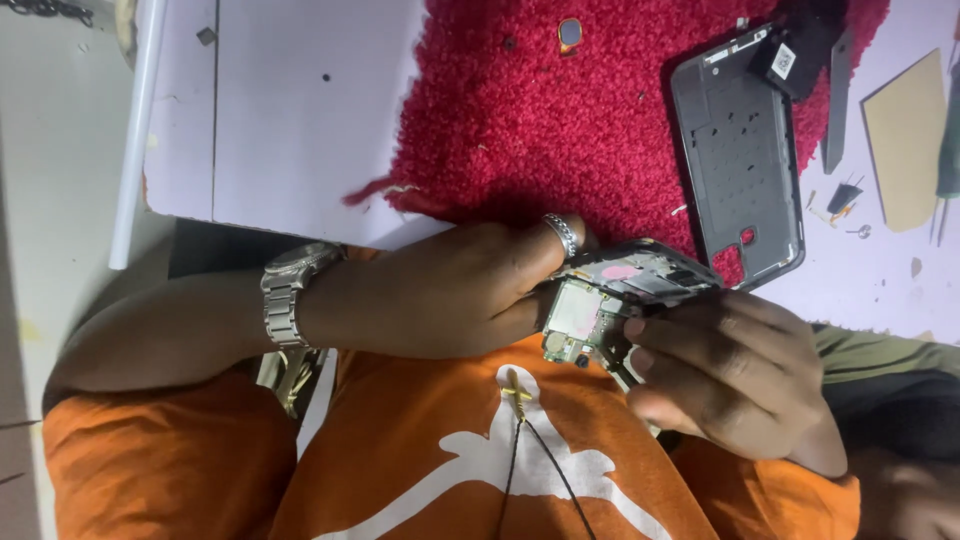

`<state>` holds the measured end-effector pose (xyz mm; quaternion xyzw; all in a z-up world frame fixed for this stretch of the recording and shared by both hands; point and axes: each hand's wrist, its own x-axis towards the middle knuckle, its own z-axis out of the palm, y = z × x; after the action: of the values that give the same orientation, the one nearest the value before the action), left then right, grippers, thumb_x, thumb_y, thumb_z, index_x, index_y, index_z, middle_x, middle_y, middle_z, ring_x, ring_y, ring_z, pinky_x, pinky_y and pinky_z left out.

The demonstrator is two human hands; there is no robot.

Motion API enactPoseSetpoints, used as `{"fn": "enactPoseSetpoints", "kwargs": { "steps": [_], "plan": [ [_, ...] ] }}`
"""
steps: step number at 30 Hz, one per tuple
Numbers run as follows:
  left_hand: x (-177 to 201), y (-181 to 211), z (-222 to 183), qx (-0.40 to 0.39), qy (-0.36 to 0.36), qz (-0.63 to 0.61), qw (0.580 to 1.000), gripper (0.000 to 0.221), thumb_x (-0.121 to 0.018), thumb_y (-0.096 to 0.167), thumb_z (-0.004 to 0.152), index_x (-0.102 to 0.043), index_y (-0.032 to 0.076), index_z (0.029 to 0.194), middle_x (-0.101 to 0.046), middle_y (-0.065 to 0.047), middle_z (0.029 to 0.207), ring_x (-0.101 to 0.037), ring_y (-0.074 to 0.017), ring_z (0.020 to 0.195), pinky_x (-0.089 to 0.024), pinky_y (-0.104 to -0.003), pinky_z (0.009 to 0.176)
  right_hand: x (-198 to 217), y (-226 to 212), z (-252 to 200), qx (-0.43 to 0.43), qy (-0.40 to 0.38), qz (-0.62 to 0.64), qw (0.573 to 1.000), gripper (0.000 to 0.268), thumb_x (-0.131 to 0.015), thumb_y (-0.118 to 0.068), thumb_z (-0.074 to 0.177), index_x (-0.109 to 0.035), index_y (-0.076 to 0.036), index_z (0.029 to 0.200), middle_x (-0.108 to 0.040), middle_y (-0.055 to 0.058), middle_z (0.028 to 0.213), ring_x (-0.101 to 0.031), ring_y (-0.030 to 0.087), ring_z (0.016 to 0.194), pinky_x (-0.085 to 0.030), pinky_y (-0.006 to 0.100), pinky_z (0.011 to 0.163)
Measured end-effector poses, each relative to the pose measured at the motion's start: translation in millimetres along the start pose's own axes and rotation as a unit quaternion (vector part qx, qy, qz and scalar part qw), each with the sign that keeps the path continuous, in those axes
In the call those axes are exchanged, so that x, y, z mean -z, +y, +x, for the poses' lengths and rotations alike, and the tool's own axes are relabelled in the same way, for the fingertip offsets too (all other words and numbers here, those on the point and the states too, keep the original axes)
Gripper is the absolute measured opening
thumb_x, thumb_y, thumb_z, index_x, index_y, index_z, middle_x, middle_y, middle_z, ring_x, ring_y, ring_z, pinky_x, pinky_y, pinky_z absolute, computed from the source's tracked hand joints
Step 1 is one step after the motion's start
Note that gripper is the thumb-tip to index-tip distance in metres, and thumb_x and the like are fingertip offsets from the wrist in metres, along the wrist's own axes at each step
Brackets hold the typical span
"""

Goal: Disassembling and reassembling a mobile phone at a repair bench using prying tools and a screwdriver

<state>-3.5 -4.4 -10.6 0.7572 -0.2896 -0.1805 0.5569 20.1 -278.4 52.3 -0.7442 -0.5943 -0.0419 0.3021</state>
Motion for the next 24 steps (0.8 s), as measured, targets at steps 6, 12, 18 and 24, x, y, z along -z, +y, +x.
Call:
{"fn": "enactPoseSetpoints", "kwargs": {
  "steps": [6,12,18,24],
  "plan": [
    [-1,0,-1,-0.064,0.022,0.055,0.996,0.034,-0.058,0.01,0.102,-0.055,-0.008,0.131,-0.056,-0.013,0.062,-0.052,-0.0258,0.048,-0.039,-0.044,0.046,15,-22,5,-0.186,-0.062,-0.108,0.975,0.018,-0.085,-0.01,0.096,-0.08,0.007,0.096,-0.072,0.017,0.083,-0.06,0.029,0.055,-0.052,0.044,0.054],
    [0,3,0,0.021,-0.033,-0.021,0.999,0.051,-0.055,0.019,0.104,-0.044,-0.005,0.147,-0.07,-0.017,0.073,-0.07,-0.036,0.059,-0.049,-0.046,0.058,29,-17,52,-0.333,-0.044,-0.017,0.942,0.067,-0.097,-0.018,0.094,-0.059,0.014,0.138,-0.065,0.024,0.128,-0.06,0.035,0.113,-0.046,0.044,0.105],
    [4,5,4,0.078,-0.051,-0.031,0.995,0.022,-0.055,0.018,0.103,-0.048,0.004,0.117,-0.068,-0.012,0.075,-0.065,-0.0337,0.059,-0.047,-0.049,0.06,38,14,92,-0.373,-0.225,0.084,0.896,0.05,-0.084,-0.018,0.087,-0.067,-0.007,0.132,-0.074,0.009,0.128,-0.073,0.022,0.116,-0.057,0.037,0.1],
    [10,8,6,0.131,-0.076,-0.019,0.988,0.021,-0.056,0.022,0.105,-0.042,0.009,0.097,-0.061,-0.01,0.066,-0.056,-0.0296,0.052,-0.04,-0.051,0.054,32,15,117,-0.558,-0.283,0.081,0.776,0.036,-0.085,-0.025,0.085,-0.076,-0.026,0.12,-0.083,-0.015,0.123,-0.061,0.017,0.03,-0.053,0.033,0.04]
  ]
}}
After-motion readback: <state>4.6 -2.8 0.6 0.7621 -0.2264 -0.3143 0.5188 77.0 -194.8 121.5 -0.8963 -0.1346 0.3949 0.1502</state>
